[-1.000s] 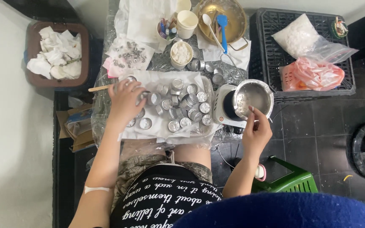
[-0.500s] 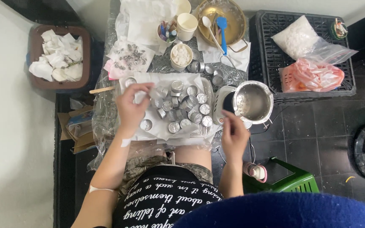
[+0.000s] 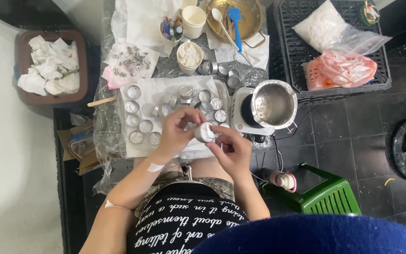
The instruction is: Cleaning and preparing small metal candle tins by placing wicks and holders.
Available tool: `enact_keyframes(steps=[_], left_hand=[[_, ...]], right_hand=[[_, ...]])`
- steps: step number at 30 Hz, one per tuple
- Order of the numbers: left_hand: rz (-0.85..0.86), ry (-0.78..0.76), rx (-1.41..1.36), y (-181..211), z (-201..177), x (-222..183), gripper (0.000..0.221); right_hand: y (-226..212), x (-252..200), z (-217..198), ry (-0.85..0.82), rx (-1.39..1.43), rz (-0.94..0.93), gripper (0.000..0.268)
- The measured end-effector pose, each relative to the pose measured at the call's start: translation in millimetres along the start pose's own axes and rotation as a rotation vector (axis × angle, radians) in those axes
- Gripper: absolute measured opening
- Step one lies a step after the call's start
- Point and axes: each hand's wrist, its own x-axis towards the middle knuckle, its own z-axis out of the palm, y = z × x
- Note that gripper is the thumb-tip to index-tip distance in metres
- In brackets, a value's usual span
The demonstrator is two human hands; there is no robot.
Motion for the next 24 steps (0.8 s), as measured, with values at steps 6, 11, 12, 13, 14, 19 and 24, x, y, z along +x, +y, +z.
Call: enact_keyframes(steps=[6, 11, 12, 13, 14, 19, 24], left_hand=[[-0.253, -0.050, -0.139, 32, 32, 0, 0.017], [-0.257, -0.050, -0.283, 24, 37, -6, 0.023], [-0.245, -0.054, -0.334, 25, 39, -7, 0.019], [-0.245, -0.056, -0.335, 23, 38, -8, 0.019], [-0.296, -0.077, -0.318, 22, 38, -10, 0.025], [-0.331, -0.007, -0.158, 11, 39, -13, 0.031], [-0.046, 0.024, 0.036, 6, 32, -14, 0.016]], right_hand=[[5, -4, -7, 0.106, 0.218, 0.070, 0.034], [5, -5, -8, 0.157, 0.109, 0.013, 0.027], [7, -6, -8, 0.173, 0.050, -0.021, 0.023], [3, -4, -6, 0.175, 0.049, -0.021, 0.023], [-2, -2, -5, 0.177, 0.045, -0.036, 0.021], [-11, 2, -5, 0.205, -0.002, -0.042, 0.017], [-17, 4, -11, 0.057, 0.129, 0.038, 0.020]])
